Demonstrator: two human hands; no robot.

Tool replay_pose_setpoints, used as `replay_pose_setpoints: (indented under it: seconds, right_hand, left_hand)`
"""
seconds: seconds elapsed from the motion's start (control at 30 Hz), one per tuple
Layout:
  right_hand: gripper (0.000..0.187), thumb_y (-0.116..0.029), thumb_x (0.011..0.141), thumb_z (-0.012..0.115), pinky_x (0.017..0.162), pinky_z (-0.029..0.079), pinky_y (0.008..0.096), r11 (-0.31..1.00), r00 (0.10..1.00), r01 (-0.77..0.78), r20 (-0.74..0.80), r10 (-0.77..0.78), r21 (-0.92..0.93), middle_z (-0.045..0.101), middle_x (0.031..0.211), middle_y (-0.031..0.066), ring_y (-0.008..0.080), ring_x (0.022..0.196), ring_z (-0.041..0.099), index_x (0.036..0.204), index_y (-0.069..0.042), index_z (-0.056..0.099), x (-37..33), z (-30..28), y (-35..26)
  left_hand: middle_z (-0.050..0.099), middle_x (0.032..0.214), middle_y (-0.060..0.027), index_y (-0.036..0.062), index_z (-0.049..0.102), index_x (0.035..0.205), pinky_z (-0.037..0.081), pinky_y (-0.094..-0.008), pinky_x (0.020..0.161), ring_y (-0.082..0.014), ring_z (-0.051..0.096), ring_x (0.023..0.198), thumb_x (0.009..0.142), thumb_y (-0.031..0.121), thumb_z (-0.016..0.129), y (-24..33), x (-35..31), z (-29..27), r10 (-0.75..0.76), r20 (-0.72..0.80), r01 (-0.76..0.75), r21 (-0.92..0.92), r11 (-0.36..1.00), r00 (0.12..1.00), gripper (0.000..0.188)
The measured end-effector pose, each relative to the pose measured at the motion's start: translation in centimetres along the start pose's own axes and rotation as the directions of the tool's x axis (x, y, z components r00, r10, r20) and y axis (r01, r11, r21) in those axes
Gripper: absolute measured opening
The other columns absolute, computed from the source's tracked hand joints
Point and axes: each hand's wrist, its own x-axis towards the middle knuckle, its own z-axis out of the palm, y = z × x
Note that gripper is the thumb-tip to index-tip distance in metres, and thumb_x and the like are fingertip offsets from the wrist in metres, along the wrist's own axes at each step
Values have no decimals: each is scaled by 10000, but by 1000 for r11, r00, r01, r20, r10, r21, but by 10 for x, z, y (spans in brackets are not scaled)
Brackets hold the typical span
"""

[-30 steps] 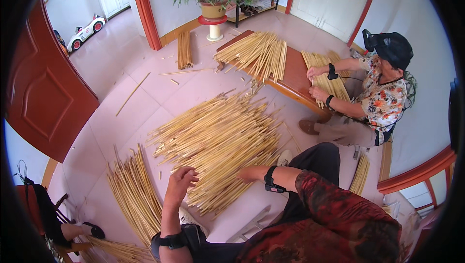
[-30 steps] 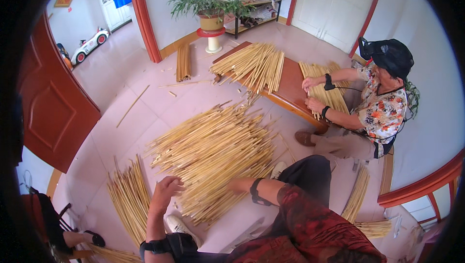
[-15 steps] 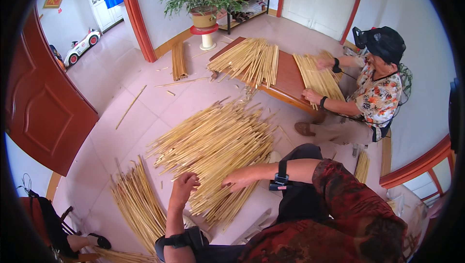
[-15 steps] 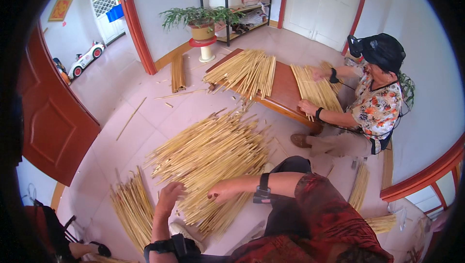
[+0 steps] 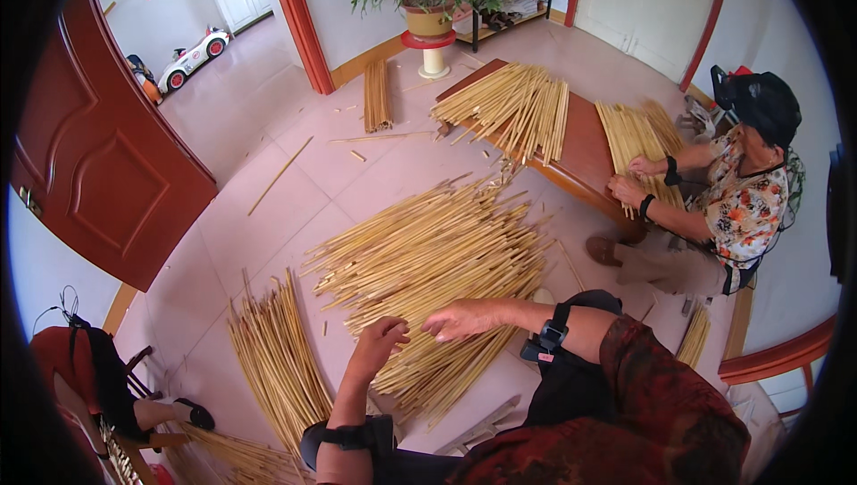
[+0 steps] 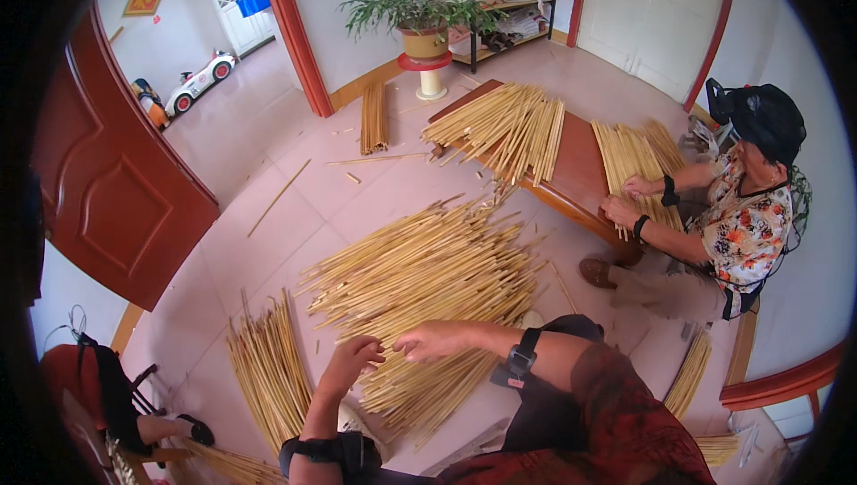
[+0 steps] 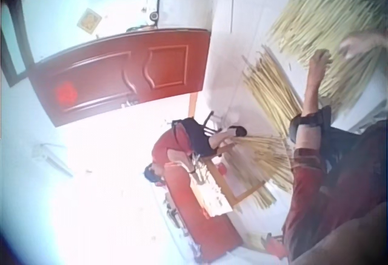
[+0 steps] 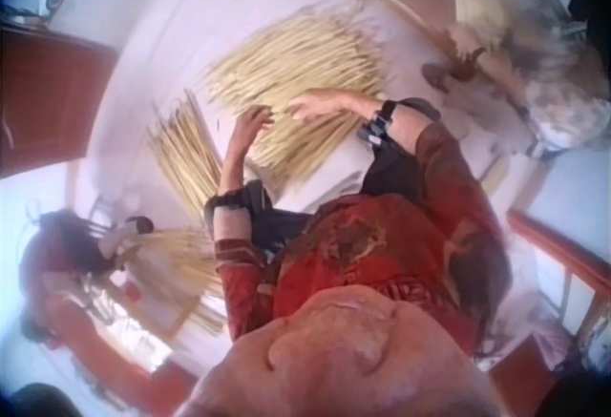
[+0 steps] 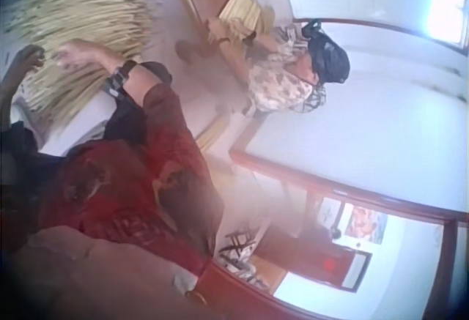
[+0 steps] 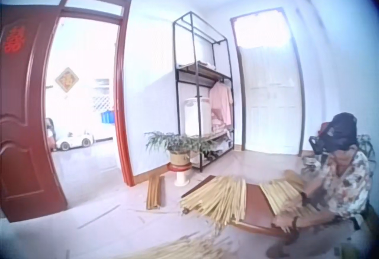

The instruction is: The person assembles long wooden reeds into a larger structure by hand, using white tape to secure individual pieces and gathering bundles of reeds from the floor.

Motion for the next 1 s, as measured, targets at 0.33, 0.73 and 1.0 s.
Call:
replay_pose_setpoints:
  seconds: [0.33, 0.73, 1.0]
  right_hand:
    - [392, -240, 852, 477, 701, 469, 267, 990, 991, 49, -133, -31, 135, 515, 1062, 125, 159, 848, 550, 1177, -32, 408, -7, -21, -16]
    - [371, -207, 843, 475, 638, 485, 263, 954, 973, 137, -214, -80, 266, 542, 941, 120, 159, 801, 567, 1136, 18, 437, -16, -18, -27]
    - [362, -217, 849, 477, 626, 475, 241, 960, 985, 107, -160, -66, 259, 556, 941, 92, 141, 770, 564, 1122, 19, 440, -8, -5, -29]
  left_hand:
    - [559, 926, -128, -32, 483, 1025, 475, -293, 666, -212, 583, 809, 857, 171, 429, 8, 0, 3, -47, -17, 43, -195, 980, 999, 269]
    - [548, 943, -104, -27, 511, 983, 451, -278, 706, -184, 573, 825, 833, 143, 467, 53, -111, -43, 168, -393, -87, 216, 972, 904, 231]
    - [459, 1118, -172, 26, 473, 1081, 365, -322, 872, -306, 441, 1053, 728, 83, 584, -19, -184, 3, 376, -541, 28, 596, 802, 752, 374]
